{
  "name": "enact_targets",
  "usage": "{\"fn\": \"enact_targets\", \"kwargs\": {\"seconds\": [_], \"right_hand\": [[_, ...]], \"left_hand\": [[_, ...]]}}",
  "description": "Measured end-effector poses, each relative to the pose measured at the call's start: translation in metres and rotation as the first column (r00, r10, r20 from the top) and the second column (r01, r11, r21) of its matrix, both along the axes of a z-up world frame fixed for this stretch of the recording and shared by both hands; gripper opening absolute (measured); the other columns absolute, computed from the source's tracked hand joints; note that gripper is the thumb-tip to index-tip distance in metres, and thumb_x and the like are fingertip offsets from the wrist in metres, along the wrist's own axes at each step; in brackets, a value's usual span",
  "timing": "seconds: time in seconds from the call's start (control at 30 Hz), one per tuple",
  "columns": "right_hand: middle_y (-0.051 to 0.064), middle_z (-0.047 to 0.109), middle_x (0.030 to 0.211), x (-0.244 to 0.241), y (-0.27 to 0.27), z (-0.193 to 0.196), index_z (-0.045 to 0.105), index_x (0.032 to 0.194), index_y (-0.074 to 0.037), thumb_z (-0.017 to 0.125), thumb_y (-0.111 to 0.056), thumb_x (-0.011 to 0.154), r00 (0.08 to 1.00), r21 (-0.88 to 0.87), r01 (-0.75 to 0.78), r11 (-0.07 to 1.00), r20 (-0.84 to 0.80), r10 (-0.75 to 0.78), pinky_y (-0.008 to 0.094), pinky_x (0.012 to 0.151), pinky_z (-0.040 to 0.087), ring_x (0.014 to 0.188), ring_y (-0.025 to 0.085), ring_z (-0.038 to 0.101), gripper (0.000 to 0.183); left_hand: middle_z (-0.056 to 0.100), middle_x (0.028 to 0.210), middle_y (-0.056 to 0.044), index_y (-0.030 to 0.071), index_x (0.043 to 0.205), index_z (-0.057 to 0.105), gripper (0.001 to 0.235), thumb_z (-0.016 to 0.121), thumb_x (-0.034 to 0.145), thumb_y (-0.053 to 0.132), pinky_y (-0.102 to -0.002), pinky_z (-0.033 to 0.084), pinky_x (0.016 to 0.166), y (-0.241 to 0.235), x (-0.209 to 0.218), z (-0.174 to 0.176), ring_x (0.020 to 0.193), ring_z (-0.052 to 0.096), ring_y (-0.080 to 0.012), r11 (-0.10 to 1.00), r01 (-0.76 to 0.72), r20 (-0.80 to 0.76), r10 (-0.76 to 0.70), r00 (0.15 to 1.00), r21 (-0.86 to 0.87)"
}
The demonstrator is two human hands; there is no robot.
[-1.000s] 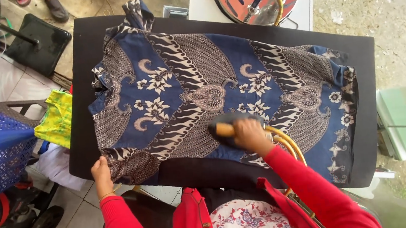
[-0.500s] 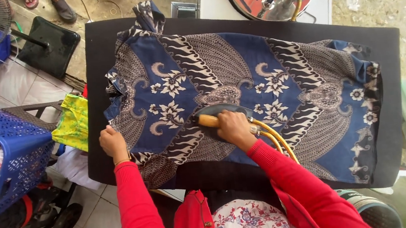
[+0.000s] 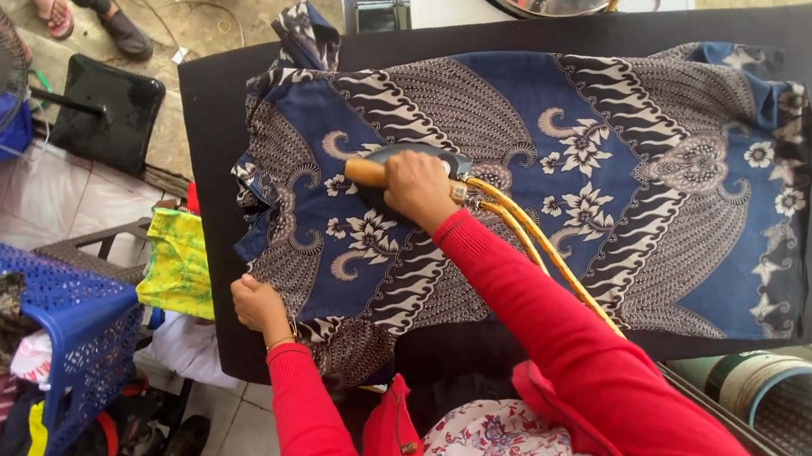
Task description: The person irons a large patterned blue cloth on a black ironing board using a steam iron. They repeatedly smooth the fabric, lift and reposition sections to ensure even coverage, and continue ironing different areas of the cloth.
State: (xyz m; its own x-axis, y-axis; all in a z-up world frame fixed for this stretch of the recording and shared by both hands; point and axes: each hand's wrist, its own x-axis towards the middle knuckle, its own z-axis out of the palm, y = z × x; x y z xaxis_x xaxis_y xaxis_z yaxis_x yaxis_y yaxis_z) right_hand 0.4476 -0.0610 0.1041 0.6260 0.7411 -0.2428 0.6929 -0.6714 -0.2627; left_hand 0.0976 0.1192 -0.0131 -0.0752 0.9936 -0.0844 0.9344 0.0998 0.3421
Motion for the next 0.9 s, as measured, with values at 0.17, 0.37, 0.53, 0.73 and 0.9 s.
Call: {"fn": "enact_targets", "kwargs": {"seconds": [0.17,0.37,0.53,0.73,0.9], "right_hand": [[0.011,0.081,0.085,-0.049,-0.058,-0.004,0.082,0.088,-0.012,0.081,-0.029,0.074,0.989,-0.05,-0.146,0.988,-0.045,0.144,0.053,0.072,0.067,0.085,0.038,0.083,0.022],[0.008,0.08,0.1,-0.119,-0.057,0.027,0.081,0.1,-0.01,0.083,-0.027,0.081,0.916,-0.143,-0.359,0.922,-0.244,0.318,0.051,0.077,0.068,0.092,0.035,0.083,0.025],[0.007,0.078,0.101,-0.16,0.013,0.027,0.083,0.099,-0.013,0.079,-0.026,0.082,0.846,-0.019,-0.496,0.868,-0.235,0.478,0.047,0.075,0.067,0.093,0.032,0.083,0.022],[0.008,0.079,0.097,-0.195,0.11,0.016,0.084,0.1,-0.012,0.083,-0.031,0.083,0.818,0.048,-0.542,0.839,-0.197,0.54,0.044,0.075,0.067,0.095,0.03,0.083,0.026],[0.007,0.081,0.088,-0.197,0.177,0.019,0.085,0.095,-0.013,0.072,-0.016,0.087,0.867,0.088,-0.474,0.876,-0.128,0.482,0.043,0.07,0.067,0.089,0.028,0.084,0.016]], "left_hand": [[0.077,0.101,-0.013,0.013,0.113,0.069,0.035,0.048,0.122,0.039,-0.06,0.058,0.095,-0.003,-0.005,-0.001,0.104,0.077,-0.0445,1.0,0.005,0.08,-0.005,0.997,0.009],[0.077,0.108,-0.024,0.007,0.117,0.07,0.042,0.045,0.125,0.04,-0.065,0.056,0.1,-0.02,-0.026,0.013,0.111,0.073,-0.0521,0.999,0.045,0.218,-0.041,0.975,-0.015],[0.081,0.104,-0.016,0.012,0.11,0.08,0.043,0.062,0.115,0.051,-0.057,0.056,0.1,-0.057,-0.056,0.039,0.109,0.076,-0.0449,0.989,0.055,0.225,-0.022,0.974,-0.14],[0.081,0.1,-0.013,0.015,0.106,0.082,0.036,0.07,0.109,0.048,-0.054,0.057,0.095,-0.078,-0.067,0.023,0.107,0.077,-0.0422,0.993,-0.026,0.309,0.06,0.949,-0.115],[0.083,0.102,-0.011,0.015,0.107,0.082,0.033,0.069,0.111,0.044,-0.053,0.057,0.096,-0.079,-0.066,0.012,0.11,0.077,-0.0406,0.984,-0.091,0.298,0.133,0.945,-0.151]]}}
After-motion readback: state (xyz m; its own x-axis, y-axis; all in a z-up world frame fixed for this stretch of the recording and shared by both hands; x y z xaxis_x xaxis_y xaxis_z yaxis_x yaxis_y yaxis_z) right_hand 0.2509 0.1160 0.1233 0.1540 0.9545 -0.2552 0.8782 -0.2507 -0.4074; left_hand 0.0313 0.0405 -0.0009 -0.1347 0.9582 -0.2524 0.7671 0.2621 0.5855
